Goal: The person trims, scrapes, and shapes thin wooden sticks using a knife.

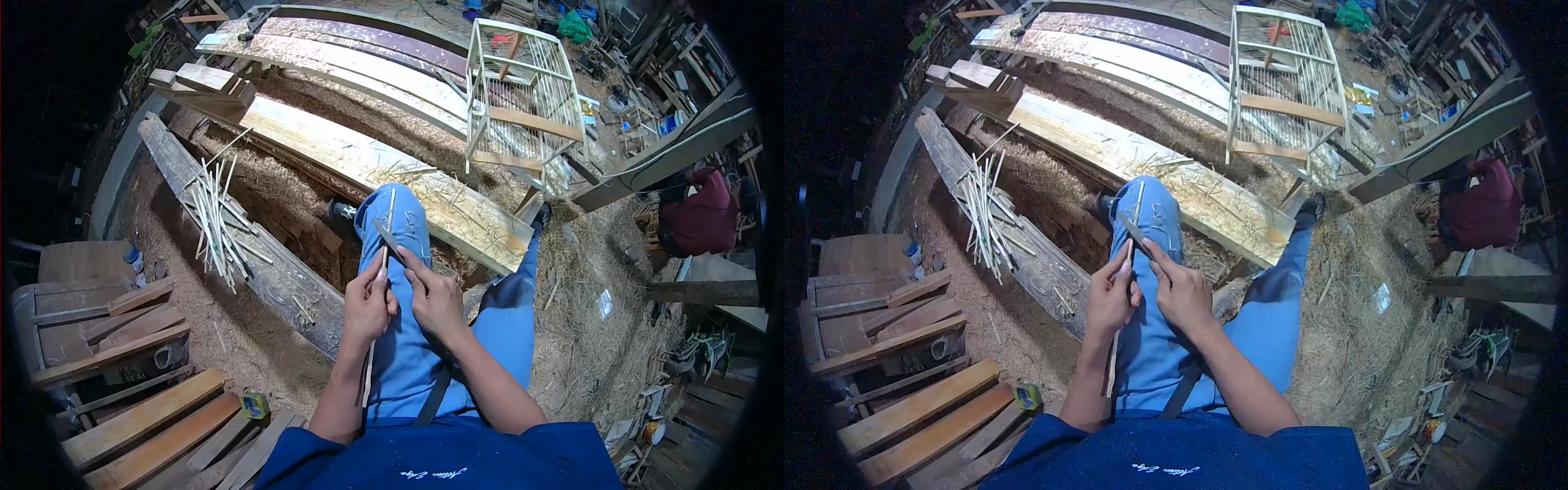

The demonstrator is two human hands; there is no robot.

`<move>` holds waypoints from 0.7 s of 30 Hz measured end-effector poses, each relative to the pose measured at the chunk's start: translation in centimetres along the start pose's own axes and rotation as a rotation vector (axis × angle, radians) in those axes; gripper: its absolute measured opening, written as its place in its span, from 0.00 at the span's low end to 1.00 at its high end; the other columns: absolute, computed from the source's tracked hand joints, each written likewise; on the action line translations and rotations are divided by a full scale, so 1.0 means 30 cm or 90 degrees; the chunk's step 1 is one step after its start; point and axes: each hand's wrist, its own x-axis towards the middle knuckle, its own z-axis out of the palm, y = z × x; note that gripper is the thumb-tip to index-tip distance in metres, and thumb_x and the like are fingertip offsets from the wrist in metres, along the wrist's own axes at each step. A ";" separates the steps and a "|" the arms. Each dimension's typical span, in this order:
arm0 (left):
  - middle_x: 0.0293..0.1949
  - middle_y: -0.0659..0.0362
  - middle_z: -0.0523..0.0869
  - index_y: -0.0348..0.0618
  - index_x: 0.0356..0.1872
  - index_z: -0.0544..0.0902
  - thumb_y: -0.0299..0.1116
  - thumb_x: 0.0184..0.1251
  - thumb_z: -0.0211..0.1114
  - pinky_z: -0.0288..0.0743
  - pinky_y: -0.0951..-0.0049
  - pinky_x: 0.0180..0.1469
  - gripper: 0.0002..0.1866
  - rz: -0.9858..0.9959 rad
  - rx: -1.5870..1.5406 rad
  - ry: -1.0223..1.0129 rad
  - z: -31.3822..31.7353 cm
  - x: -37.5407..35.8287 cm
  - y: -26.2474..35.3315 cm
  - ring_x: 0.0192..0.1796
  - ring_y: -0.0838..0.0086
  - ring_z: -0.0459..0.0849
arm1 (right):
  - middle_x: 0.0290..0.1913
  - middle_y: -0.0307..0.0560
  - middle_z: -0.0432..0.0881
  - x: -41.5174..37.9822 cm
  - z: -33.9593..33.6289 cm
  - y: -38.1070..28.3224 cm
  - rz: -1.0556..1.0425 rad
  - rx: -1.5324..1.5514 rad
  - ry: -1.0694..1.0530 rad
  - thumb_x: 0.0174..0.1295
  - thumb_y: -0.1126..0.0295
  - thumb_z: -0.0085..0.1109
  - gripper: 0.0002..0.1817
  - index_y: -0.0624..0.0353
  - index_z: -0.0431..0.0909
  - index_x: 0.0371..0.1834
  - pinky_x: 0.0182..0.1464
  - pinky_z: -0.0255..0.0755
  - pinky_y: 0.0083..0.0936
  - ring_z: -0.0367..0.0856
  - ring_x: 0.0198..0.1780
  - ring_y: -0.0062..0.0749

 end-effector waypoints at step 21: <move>0.18 0.63 0.78 0.39 0.70 0.71 0.32 0.82 0.47 0.61 0.81 0.11 0.21 -0.012 -0.039 0.018 -0.014 -0.005 -0.002 0.11 0.85 0.66 | 0.35 0.63 0.84 -0.012 -0.019 -0.026 -0.006 0.005 -0.003 0.69 0.65 0.56 0.22 0.36 0.76 0.67 0.37 0.76 0.48 0.85 0.36 0.59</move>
